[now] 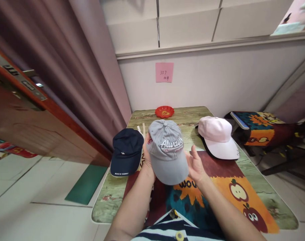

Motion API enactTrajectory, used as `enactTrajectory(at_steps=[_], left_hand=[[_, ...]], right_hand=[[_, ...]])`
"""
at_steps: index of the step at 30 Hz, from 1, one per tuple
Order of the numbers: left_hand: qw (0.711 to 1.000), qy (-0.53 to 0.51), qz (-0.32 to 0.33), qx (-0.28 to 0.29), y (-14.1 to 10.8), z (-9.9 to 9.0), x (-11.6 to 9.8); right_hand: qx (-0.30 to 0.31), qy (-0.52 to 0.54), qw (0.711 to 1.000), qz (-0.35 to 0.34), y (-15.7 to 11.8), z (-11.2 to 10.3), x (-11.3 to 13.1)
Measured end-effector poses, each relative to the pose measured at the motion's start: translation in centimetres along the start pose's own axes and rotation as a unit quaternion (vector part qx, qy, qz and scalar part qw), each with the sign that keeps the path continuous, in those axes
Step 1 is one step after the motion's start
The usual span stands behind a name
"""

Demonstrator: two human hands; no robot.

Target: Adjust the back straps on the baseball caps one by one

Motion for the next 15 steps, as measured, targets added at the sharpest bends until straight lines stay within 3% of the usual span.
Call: enactTrajectory(at_steps=[4,8,12,15], left_hand=[[0.998,-0.06,0.032,-0.005,0.0,0.3,-0.5],[0.998,-0.047,0.019,-0.037,-0.1,-1.6,1.3],[0.996,0.023,-0.042,-0.081,-1.1,-4.1,4.9],[0.972,0.209,-0.076,-0.073,-3.0,-5.8,7.6]], right_hand=[[-0.053,0.14,0.989,0.01,-2.7,0.7,-3.2],[-0.154,0.168,0.974,0.007,-4.1,0.4,-3.7],[-0.22,0.06,0.973,-0.043,-3.8,-2.3,0.3],[-0.265,-0.011,0.96,-0.09,-2.8,-5.3,5.3]])
Point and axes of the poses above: each hand's wrist, its own y-axis towards the middle knuckle, its own z-axis out of the palm, x = y × z, the point moved 7 cm from there along y, towards the middle knuckle, and after that the axes turned 14 degrees about -y, right-handed, at the moved point
